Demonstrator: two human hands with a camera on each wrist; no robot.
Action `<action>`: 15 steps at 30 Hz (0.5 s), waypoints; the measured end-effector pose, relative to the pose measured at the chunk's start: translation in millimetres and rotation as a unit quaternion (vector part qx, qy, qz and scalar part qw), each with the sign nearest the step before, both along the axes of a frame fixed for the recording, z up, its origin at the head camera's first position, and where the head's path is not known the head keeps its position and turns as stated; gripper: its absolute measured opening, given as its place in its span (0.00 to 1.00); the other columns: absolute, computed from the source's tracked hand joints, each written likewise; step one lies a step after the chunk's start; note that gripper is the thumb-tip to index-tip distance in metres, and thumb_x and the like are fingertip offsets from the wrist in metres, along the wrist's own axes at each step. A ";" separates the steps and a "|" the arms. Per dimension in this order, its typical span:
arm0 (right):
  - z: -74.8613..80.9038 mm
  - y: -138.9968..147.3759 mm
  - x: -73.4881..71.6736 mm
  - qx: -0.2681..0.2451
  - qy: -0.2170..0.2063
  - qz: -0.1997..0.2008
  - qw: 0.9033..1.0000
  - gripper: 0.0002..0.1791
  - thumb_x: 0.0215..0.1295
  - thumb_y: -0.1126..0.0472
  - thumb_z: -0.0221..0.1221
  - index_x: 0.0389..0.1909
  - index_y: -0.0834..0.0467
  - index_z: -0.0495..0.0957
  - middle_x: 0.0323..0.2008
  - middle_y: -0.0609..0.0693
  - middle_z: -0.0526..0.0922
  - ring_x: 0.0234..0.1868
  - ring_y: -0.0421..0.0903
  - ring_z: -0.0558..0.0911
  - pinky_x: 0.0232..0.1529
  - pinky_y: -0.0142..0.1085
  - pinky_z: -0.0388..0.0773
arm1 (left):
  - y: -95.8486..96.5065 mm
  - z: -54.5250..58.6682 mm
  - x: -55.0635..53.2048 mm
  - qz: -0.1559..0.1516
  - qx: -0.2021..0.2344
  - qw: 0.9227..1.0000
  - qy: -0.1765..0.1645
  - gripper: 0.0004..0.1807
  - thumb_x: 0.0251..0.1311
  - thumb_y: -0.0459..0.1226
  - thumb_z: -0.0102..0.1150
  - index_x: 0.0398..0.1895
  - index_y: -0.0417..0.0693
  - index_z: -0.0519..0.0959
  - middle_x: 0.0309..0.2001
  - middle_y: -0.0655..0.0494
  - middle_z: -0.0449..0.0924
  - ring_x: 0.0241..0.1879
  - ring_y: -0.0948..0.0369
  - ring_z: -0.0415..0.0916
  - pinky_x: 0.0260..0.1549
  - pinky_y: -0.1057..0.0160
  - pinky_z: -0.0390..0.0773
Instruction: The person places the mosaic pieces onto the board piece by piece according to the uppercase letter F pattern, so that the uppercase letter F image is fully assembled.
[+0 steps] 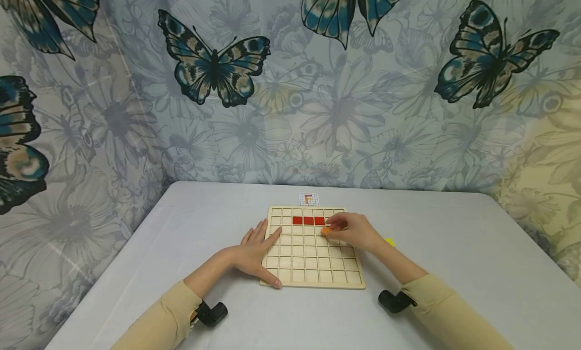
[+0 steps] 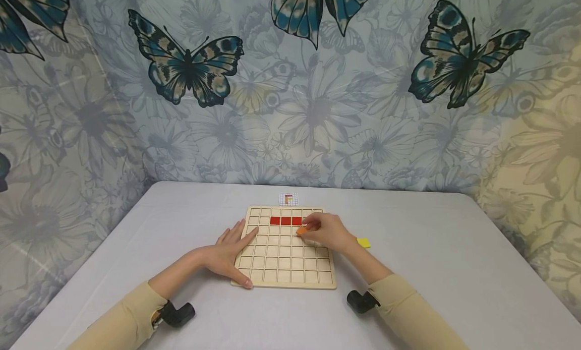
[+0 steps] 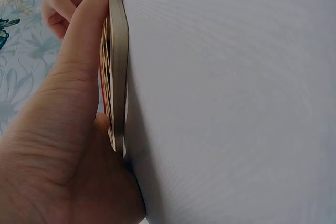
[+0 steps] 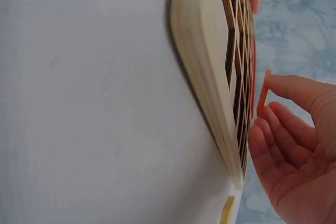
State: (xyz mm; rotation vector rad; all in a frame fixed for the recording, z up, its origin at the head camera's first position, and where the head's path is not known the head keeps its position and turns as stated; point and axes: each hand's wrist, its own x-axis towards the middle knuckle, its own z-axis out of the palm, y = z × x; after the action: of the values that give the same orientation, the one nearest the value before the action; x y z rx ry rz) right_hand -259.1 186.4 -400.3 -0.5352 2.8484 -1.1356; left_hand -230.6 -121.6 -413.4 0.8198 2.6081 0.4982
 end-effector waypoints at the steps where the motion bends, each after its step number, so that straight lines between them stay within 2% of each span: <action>1: 0.1 -1.7 0.0 -0.001 0.001 0.003 1.000 0.16 0.54 0.58 0.71 0.44 0.58 0.84 0.33 0.44 0.84 0.38 0.42 0.80 0.42 0.38 0.76 | -0.1 0.2 0.2 0.000 0.000 1.000 0.000 0.71 0.39 0.65 0.72 0.79 0.50 0.38 0.75 0.36 0.21 0.74 0.47 0.18 0.69 0.44 0.28; 15: -0.8 -25.5 -2.2 -0.011 0.005 0.033 0.999 0.14 0.54 0.58 0.71 0.41 0.57 0.84 0.33 0.43 0.84 0.35 0.40 0.80 0.40 0.36 0.77 | 0.0 0.6 0.3 0.002 0.002 1.000 -0.002 0.71 0.40 0.64 0.73 0.79 0.50 0.38 0.75 0.37 0.21 0.74 0.48 0.18 0.69 0.44 0.28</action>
State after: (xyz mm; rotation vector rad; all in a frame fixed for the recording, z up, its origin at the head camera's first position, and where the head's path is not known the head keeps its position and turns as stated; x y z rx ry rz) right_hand -261.3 161.0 -401.1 -0.6315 2.8067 -1.1587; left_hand -230.3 -121.6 -412.8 0.8146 2.6071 0.5067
